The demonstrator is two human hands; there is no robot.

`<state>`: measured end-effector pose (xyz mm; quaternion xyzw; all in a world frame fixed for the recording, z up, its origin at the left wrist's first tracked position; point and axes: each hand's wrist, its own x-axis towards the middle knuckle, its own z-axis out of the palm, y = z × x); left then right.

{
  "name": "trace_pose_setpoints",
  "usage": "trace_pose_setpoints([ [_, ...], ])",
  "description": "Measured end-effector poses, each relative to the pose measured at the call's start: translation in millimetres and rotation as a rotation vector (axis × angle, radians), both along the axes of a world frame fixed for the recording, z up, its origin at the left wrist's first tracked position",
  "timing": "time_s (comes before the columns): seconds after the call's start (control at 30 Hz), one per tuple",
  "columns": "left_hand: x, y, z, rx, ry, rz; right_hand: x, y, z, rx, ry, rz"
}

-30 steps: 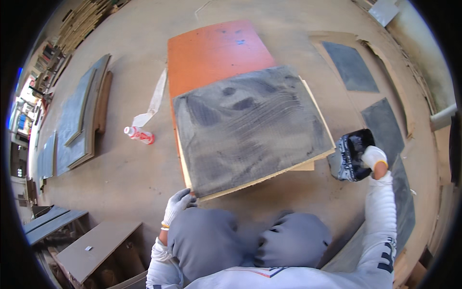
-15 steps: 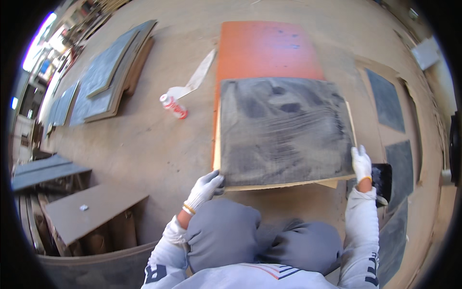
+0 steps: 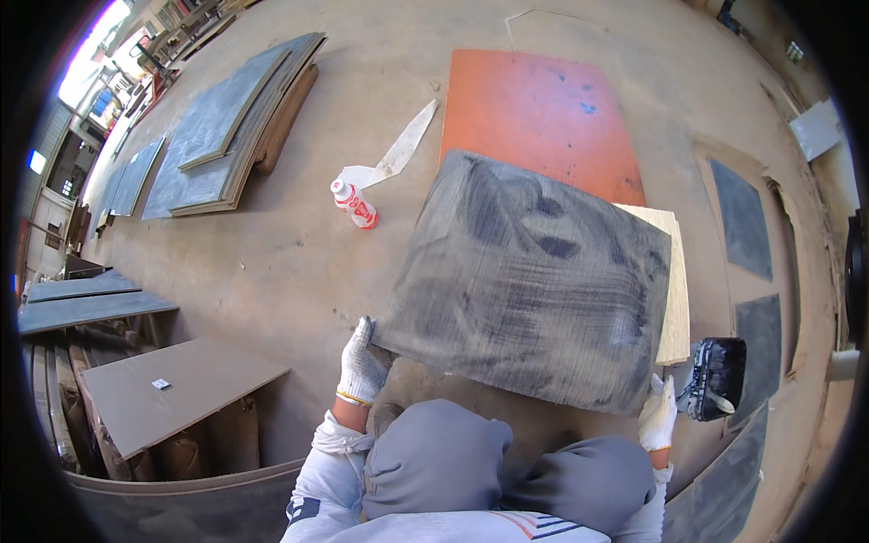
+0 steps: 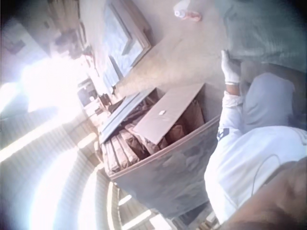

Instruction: The person applies dark paint to rectangular wooden panels using a brush. They repeatedly dip the brush into a paint container, spread the paint evenly across the surface, and then stack the painted panels on a nearby pile.

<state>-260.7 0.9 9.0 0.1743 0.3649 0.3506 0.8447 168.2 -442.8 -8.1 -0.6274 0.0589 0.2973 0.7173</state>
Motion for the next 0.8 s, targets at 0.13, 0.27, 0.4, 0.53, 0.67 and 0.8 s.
trace_pose_setpoints([
  [0.13, 27.7, 24.0, 44.6, 0.143, -0.08, 0.011, -1.2, 26.9, -5.4, -0.073, -0.215, -0.013],
  [0.27, 48.3, 57.7, 135.4, 0.526, 0.233, 0.015, 6.0, 66.1, 33.3, 0.431, 0.238, 0.096],
  [0.4, 8.1, 67.3, 259.7, 0.714, 0.215, 0.242, 22.5, 155.6, 78.2, 0.155, -0.175, 0.539],
  [0.53, -78.5, 53.0, 362.8, 0.939, 0.366, 0.508, 17.1, 301.9, 141.2, -0.021, -0.633, 0.966],
  [0.67, -143.8, 14.1, 445.1, 0.987, 0.558, 0.759, -35.8, 456.2, 147.8, 0.266, -1.046, 1.227],
  [0.8, -230.9, -24.8, 469.2, 0.99, 0.764, 0.945, -208.8, 543.8, 183.4, 0.328, 0.709, 0.69],
])
